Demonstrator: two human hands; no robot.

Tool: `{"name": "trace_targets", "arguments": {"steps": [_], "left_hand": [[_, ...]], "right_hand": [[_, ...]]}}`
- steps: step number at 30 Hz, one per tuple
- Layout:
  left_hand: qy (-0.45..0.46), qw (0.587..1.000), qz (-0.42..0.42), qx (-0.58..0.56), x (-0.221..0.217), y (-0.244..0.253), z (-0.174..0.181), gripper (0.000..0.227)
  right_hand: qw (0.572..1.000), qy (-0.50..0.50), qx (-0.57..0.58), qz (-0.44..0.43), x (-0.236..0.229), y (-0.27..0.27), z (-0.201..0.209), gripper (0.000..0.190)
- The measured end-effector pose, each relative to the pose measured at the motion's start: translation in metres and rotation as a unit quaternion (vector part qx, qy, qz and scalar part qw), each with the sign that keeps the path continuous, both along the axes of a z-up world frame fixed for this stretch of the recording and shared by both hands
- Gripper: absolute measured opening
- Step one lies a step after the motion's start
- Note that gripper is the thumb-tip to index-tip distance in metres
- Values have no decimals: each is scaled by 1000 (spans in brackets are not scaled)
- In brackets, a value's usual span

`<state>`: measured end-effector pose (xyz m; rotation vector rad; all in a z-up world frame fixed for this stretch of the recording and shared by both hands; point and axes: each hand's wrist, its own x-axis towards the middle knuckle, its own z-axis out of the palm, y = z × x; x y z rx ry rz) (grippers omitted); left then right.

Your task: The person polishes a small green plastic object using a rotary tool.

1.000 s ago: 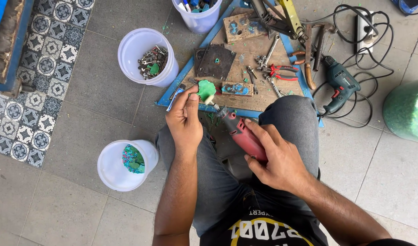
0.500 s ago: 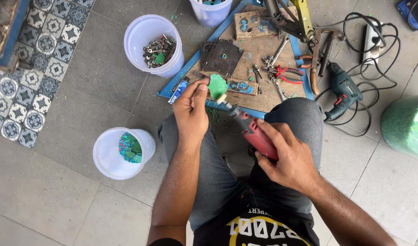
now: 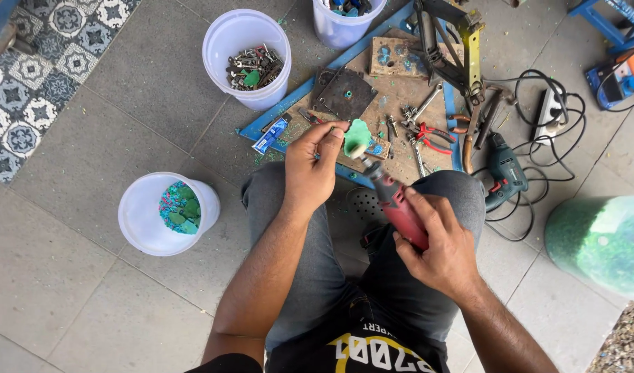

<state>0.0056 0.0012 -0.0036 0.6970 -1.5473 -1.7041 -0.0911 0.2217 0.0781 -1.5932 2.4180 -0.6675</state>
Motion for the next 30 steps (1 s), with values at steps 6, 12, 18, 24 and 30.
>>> {"name": "trace_targets", "arguments": {"steps": [6,12,18,24,30], "left_hand": [[4,1000,1,-6,1,0,0,22],[-11,1000,5,1,-1,2,5,22],[-23,1000,-6,15,-1,1,10,21],[0,1000,-18,2,-1,1,8,21],[-18,1000,-19,-1,0,1,5,21]], "right_hand": [[1000,10,1,19,-1,3,-2,81],[1000,10,-5,-9,-2,4,-3,82],[999,33,-14,-31,-5,6,-9,81],[999,43,-14,5,-3,4,-4,79],[999,35,16,16,-1,0,1,79]]}}
